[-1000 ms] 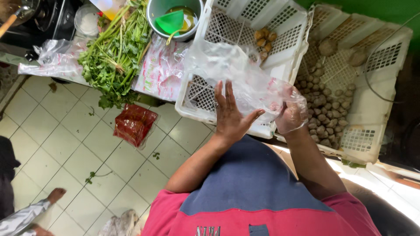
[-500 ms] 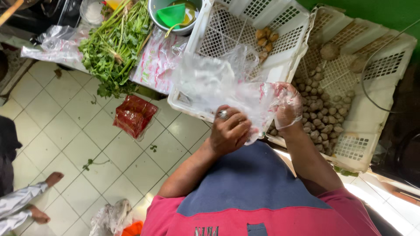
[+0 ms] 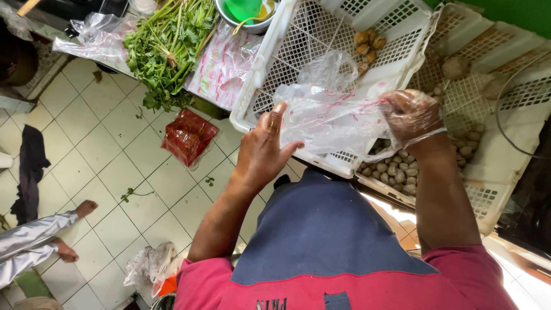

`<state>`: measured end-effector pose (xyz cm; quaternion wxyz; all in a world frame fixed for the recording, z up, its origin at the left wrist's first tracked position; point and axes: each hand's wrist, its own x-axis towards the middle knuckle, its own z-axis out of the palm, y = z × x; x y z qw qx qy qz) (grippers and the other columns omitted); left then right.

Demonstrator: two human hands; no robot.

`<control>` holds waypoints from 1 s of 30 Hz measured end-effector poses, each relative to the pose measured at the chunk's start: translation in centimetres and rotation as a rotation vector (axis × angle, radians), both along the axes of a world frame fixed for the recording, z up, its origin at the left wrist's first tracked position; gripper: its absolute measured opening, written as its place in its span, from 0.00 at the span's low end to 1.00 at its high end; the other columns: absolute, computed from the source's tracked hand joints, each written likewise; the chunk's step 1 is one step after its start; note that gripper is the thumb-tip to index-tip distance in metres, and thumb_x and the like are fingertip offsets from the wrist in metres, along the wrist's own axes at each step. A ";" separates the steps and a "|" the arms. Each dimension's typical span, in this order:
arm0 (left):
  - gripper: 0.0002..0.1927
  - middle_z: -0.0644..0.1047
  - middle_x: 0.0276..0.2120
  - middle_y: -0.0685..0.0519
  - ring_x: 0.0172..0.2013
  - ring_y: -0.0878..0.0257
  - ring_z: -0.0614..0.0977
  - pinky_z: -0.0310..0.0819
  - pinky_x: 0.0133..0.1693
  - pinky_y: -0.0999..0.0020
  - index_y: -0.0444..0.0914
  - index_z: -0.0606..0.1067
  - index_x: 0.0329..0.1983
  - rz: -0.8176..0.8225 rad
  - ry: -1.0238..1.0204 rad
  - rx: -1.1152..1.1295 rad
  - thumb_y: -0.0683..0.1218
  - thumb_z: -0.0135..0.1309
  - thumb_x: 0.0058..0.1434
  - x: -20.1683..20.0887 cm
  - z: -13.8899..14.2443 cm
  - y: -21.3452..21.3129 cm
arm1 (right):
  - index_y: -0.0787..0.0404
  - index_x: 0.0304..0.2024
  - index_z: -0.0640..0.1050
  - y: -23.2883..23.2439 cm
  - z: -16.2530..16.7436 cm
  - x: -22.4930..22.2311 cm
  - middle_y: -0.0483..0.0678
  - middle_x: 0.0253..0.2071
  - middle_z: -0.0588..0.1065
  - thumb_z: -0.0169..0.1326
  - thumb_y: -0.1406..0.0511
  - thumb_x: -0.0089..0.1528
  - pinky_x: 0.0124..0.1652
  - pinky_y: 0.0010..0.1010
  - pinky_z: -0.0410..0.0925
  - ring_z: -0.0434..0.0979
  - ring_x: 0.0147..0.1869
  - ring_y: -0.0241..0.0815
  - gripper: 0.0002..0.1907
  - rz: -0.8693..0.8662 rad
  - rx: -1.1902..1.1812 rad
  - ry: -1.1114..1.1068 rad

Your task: The person holds open a clear plastic bag and picks round meatballs one at a time from a large plastic crate, placing them into the bag. They continue filling the bag from the crate throughout the clip, occasionally repositioning the bag and reaching deeper into the crate.

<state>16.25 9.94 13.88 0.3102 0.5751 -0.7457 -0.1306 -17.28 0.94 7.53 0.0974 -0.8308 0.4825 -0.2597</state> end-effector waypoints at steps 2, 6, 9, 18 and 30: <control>0.31 0.76 0.40 0.42 0.32 0.45 0.80 0.74 0.32 0.51 0.36 0.67 0.64 0.049 -0.050 0.026 0.51 0.61 0.61 -0.2 -1.7 -0.4 | 0.55 0.53 0.80 -0.5 -0.8 0.4 0.51 0.50 0.80 0.57 0.63 0.72 0.57 0.38 0.74 0.81 0.54 0.50 0.08 0.005 -0.012 0.252; 0.07 0.79 0.36 0.45 0.39 0.44 0.81 0.73 0.40 0.52 0.38 0.78 0.42 0.003 -0.058 0.210 0.46 0.57 0.67 0.2 -5.5 -1.8 | 0.55 0.59 0.78 -2.5 -3.1 2.7 0.56 0.56 0.76 0.59 0.52 0.68 0.59 0.42 0.68 0.76 0.57 0.54 0.21 -0.107 0.180 0.404; 0.13 0.75 0.32 0.42 0.32 0.47 0.78 0.71 0.36 0.57 0.33 0.74 0.33 -0.094 0.205 0.088 0.46 0.56 0.71 -0.1 -7.6 -3.1 | 0.56 0.60 0.76 -2.4 -4.4 4.0 0.60 0.58 0.73 0.64 0.46 0.62 0.58 0.50 0.64 0.70 0.59 0.58 0.32 -0.277 0.170 0.374; 0.13 0.74 0.25 0.50 0.27 0.63 0.71 0.68 0.31 0.65 0.32 0.76 0.40 0.063 0.466 0.341 0.48 0.53 0.74 -1.8 -8.8 -5.0 | 0.48 0.60 0.71 2.4 -4.0 7.4 0.51 0.62 0.68 0.72 0.52 0.59 0.67 0.55 0.56 0.66 0.67 0.52 0.33 -0.113 -0.612 0.147; 0.10 0.68 0.26 0.62 0.23 0.74 0.65 0.60 0.22 0.77 0.36 0.74 0.46 -0.032 1.629 0.561 0.47 0.49 0.80 1.2 -14.6 -9.1 | 0.42 0.61 0.76 4.0 -1.3 12.4 0.50 0.55 0.78 0.43 0.49 0.67 0.63 0.48 0.64 0.75 0.62 0.54 0.23 -0.009 0.869 0.602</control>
